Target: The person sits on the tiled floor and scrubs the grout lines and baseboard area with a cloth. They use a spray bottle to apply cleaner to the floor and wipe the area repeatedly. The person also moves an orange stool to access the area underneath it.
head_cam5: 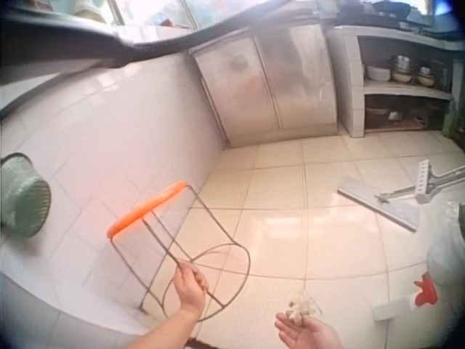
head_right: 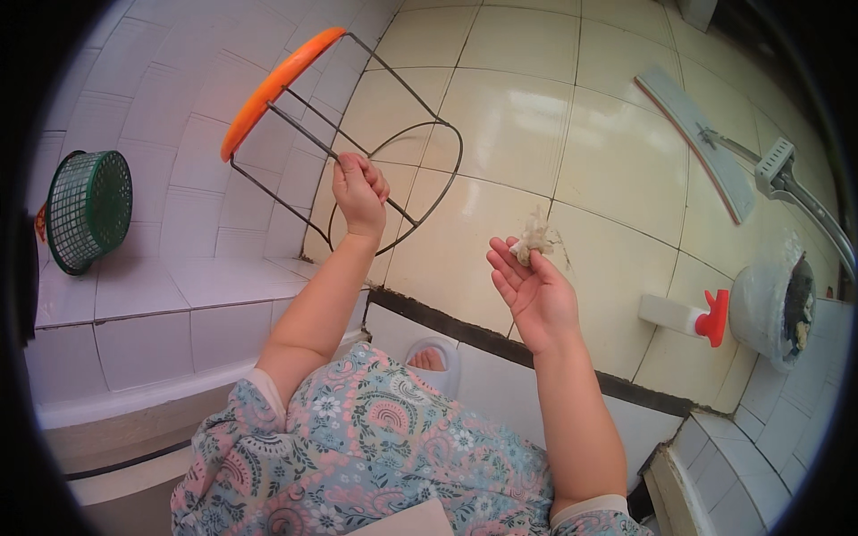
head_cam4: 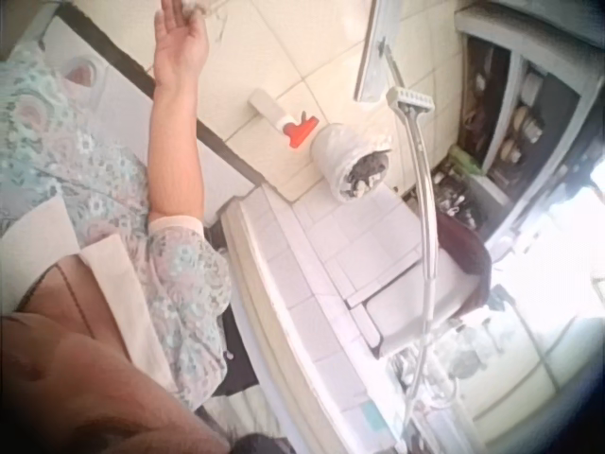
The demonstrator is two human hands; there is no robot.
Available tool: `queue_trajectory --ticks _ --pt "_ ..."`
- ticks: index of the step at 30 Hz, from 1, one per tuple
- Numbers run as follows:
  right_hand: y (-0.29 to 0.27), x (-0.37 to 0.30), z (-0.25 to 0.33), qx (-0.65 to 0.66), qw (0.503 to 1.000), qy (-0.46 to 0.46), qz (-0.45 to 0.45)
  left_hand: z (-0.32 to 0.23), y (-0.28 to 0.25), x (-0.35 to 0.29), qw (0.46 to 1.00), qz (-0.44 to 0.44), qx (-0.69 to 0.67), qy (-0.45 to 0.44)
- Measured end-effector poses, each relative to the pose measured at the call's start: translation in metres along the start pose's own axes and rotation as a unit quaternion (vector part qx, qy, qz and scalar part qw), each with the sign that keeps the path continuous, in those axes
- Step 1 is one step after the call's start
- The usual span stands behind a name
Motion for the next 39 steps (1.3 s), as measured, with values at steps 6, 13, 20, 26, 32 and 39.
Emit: queue_trajectory --ticks 6,13,20,26,32,39 --pt "-0.016 -0.010 0.011 -0.032 0.999 -0.015 -0.008 0.037 -0.056 -0.003 0.998 -0.042 0.053 -0.006" --pt "-0.043 -0.016 0.018 -0.045 0.998 -0.028 -0.030 0.074 -0.147 -0.019 0.983 -0.149 0.110 0.013" --pt "-0.043 -0.014 0.008 -0.064 0.998 -0.010 -0.013 0.096 -0.216 -0.035 0.942 -0.306 0.138 -0.012" --pt "-0.038 -0.013 0.000 -0.074 0.997 -0.001 -0.012 0.118 -0.237 -0.050 0.895 -0.396 0.182 -0.097" --pt "-0.046 -0.014 0.001 -0.098 0.995 -0.008 -0.024 0.129 -0.184 -0.086 0.817 -0.389 0.247 -0.348" --pt "-0.078 -0.016 -0.009 -0.133 0.990 0.026 -0.039 0.061 0.006 -0.039 0.793 0.104 0.581 0.152"
Point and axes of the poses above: each hand's wrist, its own x-axis towards the middle knuckle, its own y-axis out of the palm, z = x × y, the point moved 8 cm from there along x, towards the middle knuckle, and after that the axes turned 11 degrees about -y, right-handed, at the moved point
